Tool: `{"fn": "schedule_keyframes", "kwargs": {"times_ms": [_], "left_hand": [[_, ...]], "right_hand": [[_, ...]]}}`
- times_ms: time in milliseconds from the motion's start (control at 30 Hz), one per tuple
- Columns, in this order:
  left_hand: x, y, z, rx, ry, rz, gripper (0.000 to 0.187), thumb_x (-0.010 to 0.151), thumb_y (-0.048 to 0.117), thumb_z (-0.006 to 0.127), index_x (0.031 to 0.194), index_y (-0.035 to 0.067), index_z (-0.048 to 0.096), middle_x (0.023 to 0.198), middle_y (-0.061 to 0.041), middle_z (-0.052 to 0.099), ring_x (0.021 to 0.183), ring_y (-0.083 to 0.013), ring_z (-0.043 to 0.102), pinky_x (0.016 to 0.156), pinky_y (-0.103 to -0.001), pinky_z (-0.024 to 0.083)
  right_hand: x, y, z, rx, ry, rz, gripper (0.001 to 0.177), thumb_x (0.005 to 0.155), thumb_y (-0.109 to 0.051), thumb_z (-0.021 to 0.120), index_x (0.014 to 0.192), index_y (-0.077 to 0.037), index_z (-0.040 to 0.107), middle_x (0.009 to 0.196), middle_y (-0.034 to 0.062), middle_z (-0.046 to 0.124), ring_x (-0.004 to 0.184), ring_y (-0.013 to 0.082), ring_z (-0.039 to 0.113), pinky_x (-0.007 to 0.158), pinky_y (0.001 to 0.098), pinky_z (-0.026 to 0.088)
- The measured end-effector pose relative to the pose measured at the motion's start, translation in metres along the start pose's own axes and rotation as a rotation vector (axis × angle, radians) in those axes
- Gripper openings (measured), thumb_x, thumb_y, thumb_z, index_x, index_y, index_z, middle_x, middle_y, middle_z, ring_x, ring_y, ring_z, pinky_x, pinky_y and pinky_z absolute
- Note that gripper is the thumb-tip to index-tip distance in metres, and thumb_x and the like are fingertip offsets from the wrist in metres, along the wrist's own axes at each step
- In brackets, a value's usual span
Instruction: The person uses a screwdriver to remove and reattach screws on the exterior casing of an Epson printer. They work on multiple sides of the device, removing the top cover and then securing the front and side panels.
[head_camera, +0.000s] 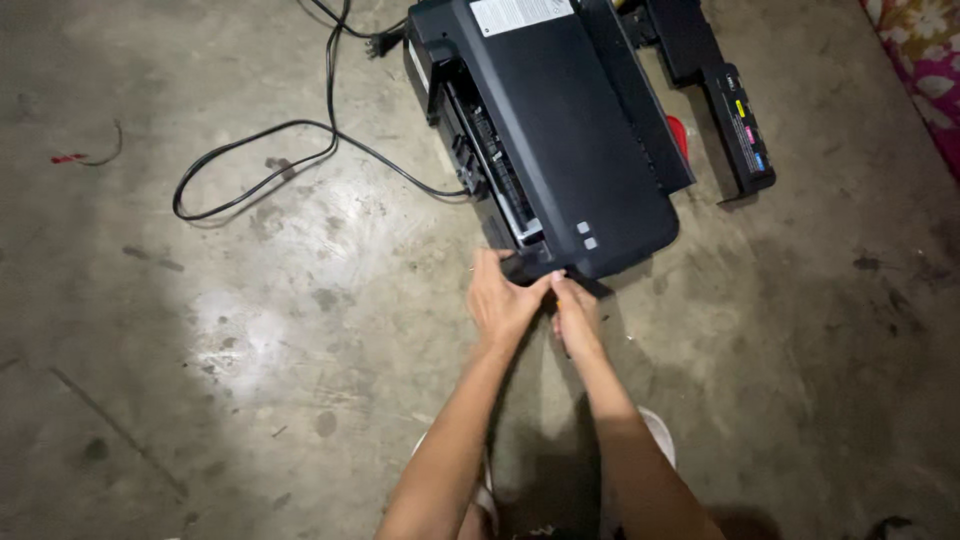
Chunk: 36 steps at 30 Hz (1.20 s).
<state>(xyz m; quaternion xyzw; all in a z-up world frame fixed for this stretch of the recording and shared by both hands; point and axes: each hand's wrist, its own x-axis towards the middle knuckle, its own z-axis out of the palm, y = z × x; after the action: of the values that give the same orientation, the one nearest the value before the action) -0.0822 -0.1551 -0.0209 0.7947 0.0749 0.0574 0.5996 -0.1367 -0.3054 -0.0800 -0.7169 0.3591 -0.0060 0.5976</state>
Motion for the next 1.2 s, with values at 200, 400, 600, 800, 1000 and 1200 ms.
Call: {"fn": "schedule_keyframes", "kwargs": {"times_ms": [200,400,600,800,1000,1200], "left_hand": [[-0.009,0.019,0.037,0.047,0.006,-0.101,0.065,0.057,0.04,0.096,0.101,0.006,0.062,0.099,-0.014,0.064,0.094,-0.0377,0.066,0.08,-0.047,0.053],[-0.042,0.002,0.044,-0.221,0.056,0.041,0.063,0.076,0.023,0.085,0.126,0.0,0.056,0.117,-0.021,0.061,0.111,-0.0397,0.063,0.096,-0.046,0.051],[-0.054,-0.041,0.001,-0.258,-0.335,-0.282,0.044,0.09,0.028,0.071,0.128,0.007,0.068,0.11,-0.018,0.076,0.105,-0.0286,0.074,0.092,-0.04,0.055],[-0.021,-0.049,-0.038,0.049,-0.538,-0.306,0.033,0.089,0.043,0.07,0.115,0.024,0.078,0.099,-0.015,0.078,0.093,-0.0271,0.076,0.081,-0.039,0.057],[-0.018,-0.066,-0.045,0.06,-0.593,-0.263,0.03,0.09,0.041,0.07,0.111,0.021,0.08,0.094,-0.011,0.078,0.084,-0.0235,0.076,0.077,-0.037,0.056],[0.0,-0.085,-0.04,0.011,-0.472,-0.317,0.025,0.096,0.034,0.066,0.107,0.014,0.075,0.08,-0.004,0.077,0.074,-0.0167,0.074,0.07,-0.034,0.054]], "right_hand": [[0.023,-0.015,-0.04,-0.07,-0.045,-0.042,0.038,0.101,-0.045,0.06,0.097,-0.009,0.072,0.052,-0.004,0.045,0.039,0.0066,0.04,0.037,0.0255,0.031],[0.022,0.01,-0.038,0.296,0.058,0.041,0.044,0.104,-0.042,0.048,0.101,-0.003,0.069,0.075,0.0032,0.065,0.064,0.0134,0.061,0.061,0.0278,0.05],[0.004,0.053,0.051,0.654,0.024,0.059,0.04,0.103,-0.035,0.05,0.116,0.0,0.064,0.104,0.01,0.064,0.092,0.0199,0.063,0.082,0.0368,0.058],[0.001,0.048,0.059,0.877,0.097,0.314,0.056,0.093,-0.04,0.069,0.132,-0.002,0.057,0.115,0.013,0.059,0.109,0.0266,0.057,0.097,0.0401,0.051],[0.001,0.019,0.03,0.752,-0.002,0.335,0.086,0.074,-0.057,0.072,0.138,-0.005,0.048,0.13,0.0167,0.057,0.121,0.0322,0.054,0.107,0.0508,0.044],[0.007,-0.014,0.014,0.876,-0.162,0.372,0.127,0.068,-0.082,0.067,0.148,0.01,0.03,0.154,0.0281,0.038,0.149,0.0425,0.033,0.124,0.0551,0.02]]}}
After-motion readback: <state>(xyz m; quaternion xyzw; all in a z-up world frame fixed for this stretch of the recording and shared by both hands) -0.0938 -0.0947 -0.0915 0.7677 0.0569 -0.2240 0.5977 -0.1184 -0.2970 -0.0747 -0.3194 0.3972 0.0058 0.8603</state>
